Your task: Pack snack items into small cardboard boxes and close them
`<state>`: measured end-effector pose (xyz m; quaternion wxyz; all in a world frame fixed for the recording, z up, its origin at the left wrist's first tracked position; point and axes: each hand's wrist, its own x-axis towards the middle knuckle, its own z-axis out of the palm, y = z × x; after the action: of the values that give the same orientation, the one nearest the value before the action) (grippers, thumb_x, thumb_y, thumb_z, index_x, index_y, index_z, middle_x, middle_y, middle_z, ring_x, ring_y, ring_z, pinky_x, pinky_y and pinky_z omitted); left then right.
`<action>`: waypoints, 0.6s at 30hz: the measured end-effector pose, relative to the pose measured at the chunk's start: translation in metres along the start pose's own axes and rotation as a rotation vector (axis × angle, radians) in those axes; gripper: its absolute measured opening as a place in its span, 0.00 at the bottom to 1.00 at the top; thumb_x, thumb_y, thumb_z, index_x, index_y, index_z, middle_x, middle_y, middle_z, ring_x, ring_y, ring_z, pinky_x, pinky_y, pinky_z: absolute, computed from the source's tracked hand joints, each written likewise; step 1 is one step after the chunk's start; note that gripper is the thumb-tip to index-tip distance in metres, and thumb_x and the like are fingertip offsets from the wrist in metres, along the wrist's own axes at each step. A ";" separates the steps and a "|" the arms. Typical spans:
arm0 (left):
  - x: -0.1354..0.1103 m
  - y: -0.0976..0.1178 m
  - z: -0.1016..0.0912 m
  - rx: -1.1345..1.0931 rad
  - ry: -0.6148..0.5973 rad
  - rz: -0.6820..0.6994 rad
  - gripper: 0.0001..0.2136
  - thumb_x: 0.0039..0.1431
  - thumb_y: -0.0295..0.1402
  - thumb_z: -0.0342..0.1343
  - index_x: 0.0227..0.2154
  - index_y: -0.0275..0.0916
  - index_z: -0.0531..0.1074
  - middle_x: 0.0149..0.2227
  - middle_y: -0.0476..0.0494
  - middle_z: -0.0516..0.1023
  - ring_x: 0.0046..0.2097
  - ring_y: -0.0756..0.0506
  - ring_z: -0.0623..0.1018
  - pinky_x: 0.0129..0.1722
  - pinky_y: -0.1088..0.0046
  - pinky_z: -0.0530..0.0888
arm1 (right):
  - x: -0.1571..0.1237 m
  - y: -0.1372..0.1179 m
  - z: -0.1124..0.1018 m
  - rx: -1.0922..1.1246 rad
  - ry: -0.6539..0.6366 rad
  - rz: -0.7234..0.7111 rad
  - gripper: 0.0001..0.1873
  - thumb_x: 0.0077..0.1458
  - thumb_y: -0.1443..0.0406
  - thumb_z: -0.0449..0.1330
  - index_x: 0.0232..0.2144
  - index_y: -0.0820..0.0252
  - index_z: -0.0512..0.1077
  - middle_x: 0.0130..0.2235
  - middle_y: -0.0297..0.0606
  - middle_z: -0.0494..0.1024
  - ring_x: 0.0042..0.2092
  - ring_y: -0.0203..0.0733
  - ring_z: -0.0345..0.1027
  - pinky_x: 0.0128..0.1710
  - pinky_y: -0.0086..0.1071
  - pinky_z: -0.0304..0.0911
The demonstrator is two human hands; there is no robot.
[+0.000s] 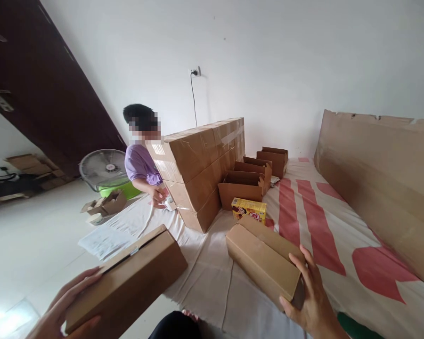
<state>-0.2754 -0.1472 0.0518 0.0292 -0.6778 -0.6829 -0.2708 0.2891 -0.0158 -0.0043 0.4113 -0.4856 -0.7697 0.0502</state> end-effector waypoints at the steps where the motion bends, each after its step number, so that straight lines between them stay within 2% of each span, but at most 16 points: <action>1: 0.000 0.004 0.003 -0.029 -0.017 0.031 0.30 0.52 0.45 0.60 0.58 0.56 0.59 0.62 0.43 0.62 0.61 0.31 0.68 0.54 0.50 0.74 | 0.000 -0.001 -0.001 0.003 -0.004 -0.003 0.39 0.51 0.60 0.60 0.62 0.54 0.51 0.67 0.49 0.47 0.67 0.67 0.46 0.59 0.59 0.58; 5: 0.023 0.030 0.035 -0.155 0.077 0.094 0.28 0.54 0.44 0.59 0.58 0.53 0.62 0.62 0.41 0.63 0.63 0.30 0.66 0.59 0.45 0.68 | 0.001 -0.005 -0.004 0.018 -0.021 0.009 0.40 0.50 0.60 0.61 0.63 0.55 0.50 0.68 0.50 0.45 0.67 0.66 0.44 0.60 0.59 0.56; 9: 0.050 0.047 0.064 -0.223 0.165 0.132 0.25 0.56 0.44 0.57 0.57 0.49 0.63 0.62 0.40 0.63 0.67 0.28 0.58 0.63 0.39 0.58 | 0.001 -0.010 -0.006 0.038 -0.040 0.022 0.42 0.48 0.62 0.61 0.62 0.56 0.49 0.68 0.50 0.43 0.68 0.64 0.42 0.61 0.58 0.54; 12: 0.054 0.052 0.065 -0.164 0.161 0.133 0.26 0.57 0.45 0.56 0.58 0.49 0.63 0.65 0.40 0.60 0.68 0.25 0.53 0.62 0.34 0.57 | 0.001 -0.012 -0.007 0.051 -0.042 0.035 0.43 0.45 0.65 0.61 0.62 0.56 0.49 0.68 0.50 0.42 0.68 0.63 0.40 0.62 0.57 0.52; 14: 0.051 0.059 0.060 -0.077 0.192 0.170 0.27 0.56 0.45 0.56 0.59 0.52 0.62 0.67 0.45 0.57 0.68 0.23 0.52 0.62 0.31 0.56 | 0.003 -0.013 -0.009 0.070 -0.062 0.045 0.42 0.44 0.67 0.61 0.61 0.55 0.50 0.68 0.50 0.42 0.69 0.62 0.40 0.63 0.56 0.51; 16: 0.046 0.073 0.054 -0.011 0.299 0.191 0.28 0.56 0.44 0.56 0.60 0.54 0.61 0.68 0.49 0.55 0.69 0.24 0.51 0.63 0.31 0.52 | 0.006 -0.012 -0.014 0.106 -0.114 0.054 0.43 0.43 0.68 0.61 0.60 0.55 0.51 0.68 0.50 0.42 0.69 0.61 0.40 0.63 0.56 0.49; 18: 0.042 0.093 0.050 0.004 0.480 0.200 0.27 0.56 0.39 0.58 0.60 0.52 0.63 0.68 0.49 0.58 0.68 0.27 0.54 0.66 0.36 0.51 | 0.009 -0.011 -0.021 0.156 -0.197 0.062 0.43 0.41 0.68 0.62 0.60 0.54 0.51 0.68 0.50 0.41 0.69 0.59 0.39 0.64 0.55 0.48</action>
<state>-0.1753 -0.0948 0.0573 0.2186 -0.6582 -0.5866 -0.4182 0.2943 -0.0207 0.0201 0.3684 -0.4683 -0.7848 0.1703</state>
